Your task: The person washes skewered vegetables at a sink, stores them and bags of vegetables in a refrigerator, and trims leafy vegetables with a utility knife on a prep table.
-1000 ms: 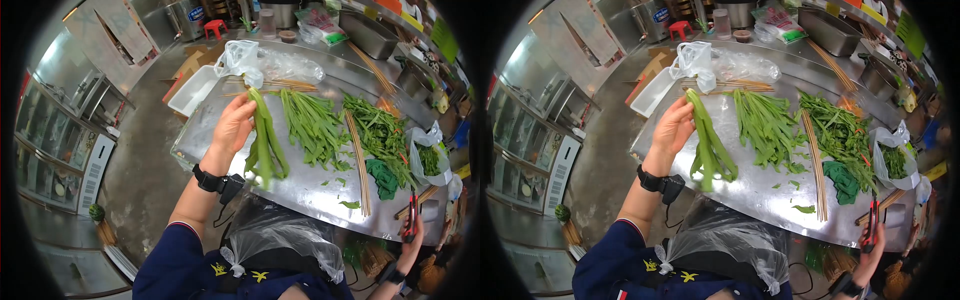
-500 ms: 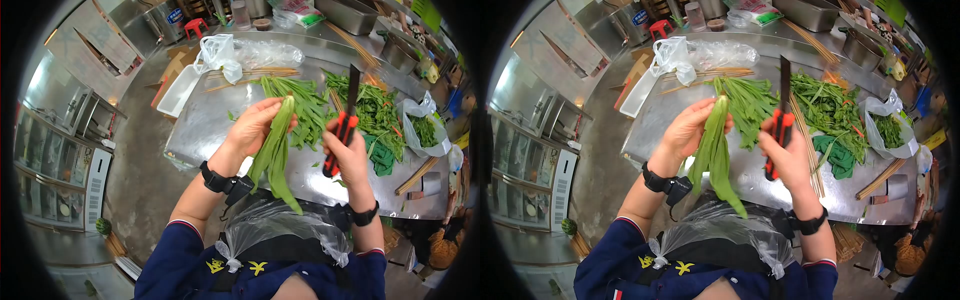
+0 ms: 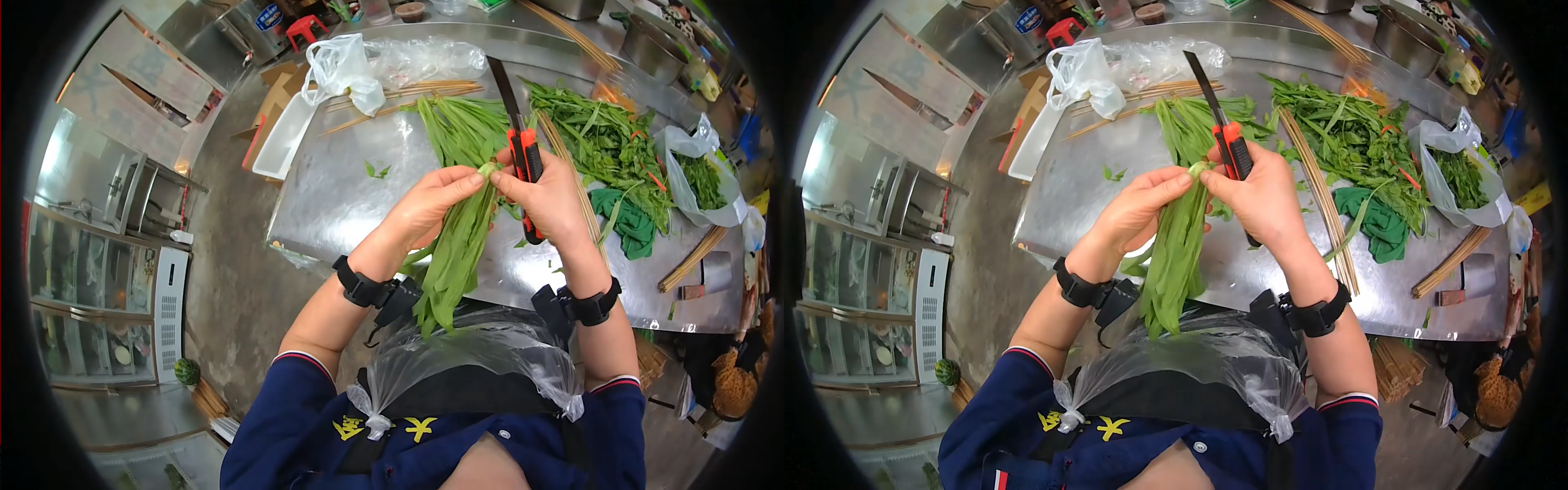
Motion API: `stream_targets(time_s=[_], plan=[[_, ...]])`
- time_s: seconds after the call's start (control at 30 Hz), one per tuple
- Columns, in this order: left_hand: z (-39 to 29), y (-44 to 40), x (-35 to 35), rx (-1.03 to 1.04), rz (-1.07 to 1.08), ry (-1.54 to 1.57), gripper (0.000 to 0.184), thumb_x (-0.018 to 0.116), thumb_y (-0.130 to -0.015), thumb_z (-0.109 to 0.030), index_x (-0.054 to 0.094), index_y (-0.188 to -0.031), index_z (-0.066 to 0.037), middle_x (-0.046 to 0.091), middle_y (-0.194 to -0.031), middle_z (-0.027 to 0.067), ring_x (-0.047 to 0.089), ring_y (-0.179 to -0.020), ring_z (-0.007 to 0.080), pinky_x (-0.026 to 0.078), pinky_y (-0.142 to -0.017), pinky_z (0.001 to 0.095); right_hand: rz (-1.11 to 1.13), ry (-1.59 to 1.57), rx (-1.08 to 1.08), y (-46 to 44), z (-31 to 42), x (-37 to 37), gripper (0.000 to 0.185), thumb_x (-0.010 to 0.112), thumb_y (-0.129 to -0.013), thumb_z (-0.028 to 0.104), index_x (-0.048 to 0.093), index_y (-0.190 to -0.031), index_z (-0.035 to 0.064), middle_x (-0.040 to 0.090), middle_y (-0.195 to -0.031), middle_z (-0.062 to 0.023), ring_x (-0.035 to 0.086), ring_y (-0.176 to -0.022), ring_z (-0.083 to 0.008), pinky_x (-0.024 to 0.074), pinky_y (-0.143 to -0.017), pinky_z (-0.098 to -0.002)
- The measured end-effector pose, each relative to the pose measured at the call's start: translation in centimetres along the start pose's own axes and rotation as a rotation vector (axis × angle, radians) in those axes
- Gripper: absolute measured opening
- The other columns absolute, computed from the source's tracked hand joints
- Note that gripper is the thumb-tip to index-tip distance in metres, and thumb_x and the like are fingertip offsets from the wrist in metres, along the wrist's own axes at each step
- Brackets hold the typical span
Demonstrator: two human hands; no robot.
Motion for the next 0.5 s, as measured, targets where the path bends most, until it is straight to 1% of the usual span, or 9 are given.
stream_targets(time_s=[0.03, 0.1, 0.17, 0.23, 0.27, 0.33, 0.4, 0.47, 0.5], plan=[[0.0, 0.1, -0.3, 0.006, -0.024, -0.015, 0.029, 0.052, -0.089, -0.023, 0.053, -0.105, 0.0, 0.06, -0.093, 0.0104, 0.061, -0.083, 0.0187, 0.052, -0.075, 0.0359, -0.006, 0.124, 0.002, 0.0, 0.5, -0.2, 0.02, 0.067, -0.069, 0.012, 0.06, -0.084, -0.0004, 0.06, -0.067, -0.0027, 0.055, -0.058, -0.0091, 0.0446, -0.056, -0.0233], [0.0, 0.3, -0.5, 0.012, -0.049, -0.03, 0.027, 0.053, -0.088, -0.022, 0.054, -0.103, 0.0, 0.061, -0.091, 0.0099, 0.061, -0.081, 0.0179, 0.053, -0.074, 0.0357, 0.005, 0.202, 0.007, -0.1, 0.5, -0.2, 0.02, 0.065, -0.067, 0.013, 0.06, -0.082, -0.0001, 0.059, -0.065, -0.0025, 0.054, -0.057, -0.0088, 0.044, -0.055, -0.024], [0.4, 0.5, -0.9, -0.051, -0.117, -0.07, 0.025, 0.055, -0.087, -0.022, 0.055, -0.1, 0.0, 0.061, -0.088, 0.009, 0.062, -0.077, 0.0167, 0.053, -0.071, 0.0317, 0.012, 0.281, 0.012, -0.2, 0.6, -0.2, 0.02, 0.064, -0.065, 0.014, 0.06, -0.079, 0.0001, 0.059, -0.063, -0.0022, 0.054, -0.057, -0.0085, 0.0435, -0.055, -0.0247], [0.4, 0.6, -0.9, -0.065, -0.108, -0.105, 0.026, 0.055, -0.087, -0.022, 0.056, -0.1, 0.0, 0.061, -0.087, 0.0091, 0.062, -0.077, 0.0168, 0.052, -0.07, 0.0308, 0.039, 0.429, -0.011, -0.3, 0.9, 0.0, 0.021, 0.062, -0.063, 0.014, 0.06, -0.079, 0.0004, 0.057, -0.059, -0.0031, 0.054, -0.056, -0.0101, 0.0431, -0.054, -0.0262], [0.4, 0.6, -0.8, -0.08, -0.097, -0.14, 0.026, 0.056, -0.086, -0.022, 0.056, -0.1, 0.0, 0.061, -0.087, 0.0092, 0.062, -0.077, 0.017, 0.052, -0.07, 0.03, 0.036, 0.428, -0.012, -0.3, 1.1, -0.1, 0.021, 0.062, -0.063, 0.014, 0.06, -0.079, 0.0004, 0.057, -0.059, -0.0031, 0.054, -0.056, -0.0101, 0.0431, -0.054, -0.0262], [0.6, 0.3, -1.0, -0.084, -0.077, -0.172, 0.026, 0.056, -0.086, -0.022, 0.056, -0.101, 0.0, 0.062, -0.087, 0.0096, 0.063, -0.078, 0.0175, 0.052, -0.07, 0.0296, 0.046, 0.546, -0.022, -0.2, 1.6, -0.3, 0.021, 0.062, -0.062, 0.013, 0.06, -0.079, 0.0021, 0.057, -0.06, -0.0052, 0.055, -0.055, -0.0146, 0.0435, -0.055, -0.0281], [0.6, 0.3, -1.1, -0.088, -0.06, -0.202, 0.027, 0.056, -0.086, -0.022, 0.056, -0.101, 0.0, 0.062, -0.088, 0.0101, 0.063, -0.078, 0.018, 0.051, -0.07, 0.0292, 0.021, 0.52, -0.054, -0.8, 0.5, -1.7, 0.021, 0.062, -0.062, 0.013, 0.06, -0.08, 0.0028, 0.058, -0.062, -0.0069, 0.056, -0.056, -0.0172, 0.0437, -0.055, -0.0288], [0.1, 0.4, -0.9, -0.075, -0.018, -0.097, 0.028, 0.056, -0.086, -0.022, 0.056, -0.102, 0.001, 0.062, -0.09, 0.0105, 0.063, -0.08, 0.0195, 0.052, -0.071, 0.0303, 0.0, 0.492, -0.088, -1.7, 0.0, -3.1, 0.02, 0.063, -0.063, 0.013, 0.06, -0.081, 0.0035, 0.058, -0.063, -0.0085, 0.056, -0.057, -0.0198, 0.0439, -0.056, -0.0296], [-0.1, 0.3, -1.3, -0.057, -0.032, -0.078, 0.03, 0.055, -0.086, -0.021, 0.055, -0.106, 0.001, 0.061, -0.094, 0.0115, 0.062, -0.085, 0.0211, 0.051, -0.074, 0.0313, -0.178, 0.612, -0.364, -1.7, 2.3, -4.4, 0.021, 0.064, -0.064, 0.014, 0.06, -0.083, 0.0039, 0.059, -0.066, -0.0091, 0.057, -0.059, -0.0191, 0.0442, -0.058, -0.0293]])
Point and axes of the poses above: each hand's wrist, its own y-axis away from the middle knuckle, its own x-axis out of the palm, z = x × y, the point moved 8 cm from there along -y, towards the middle knuckle
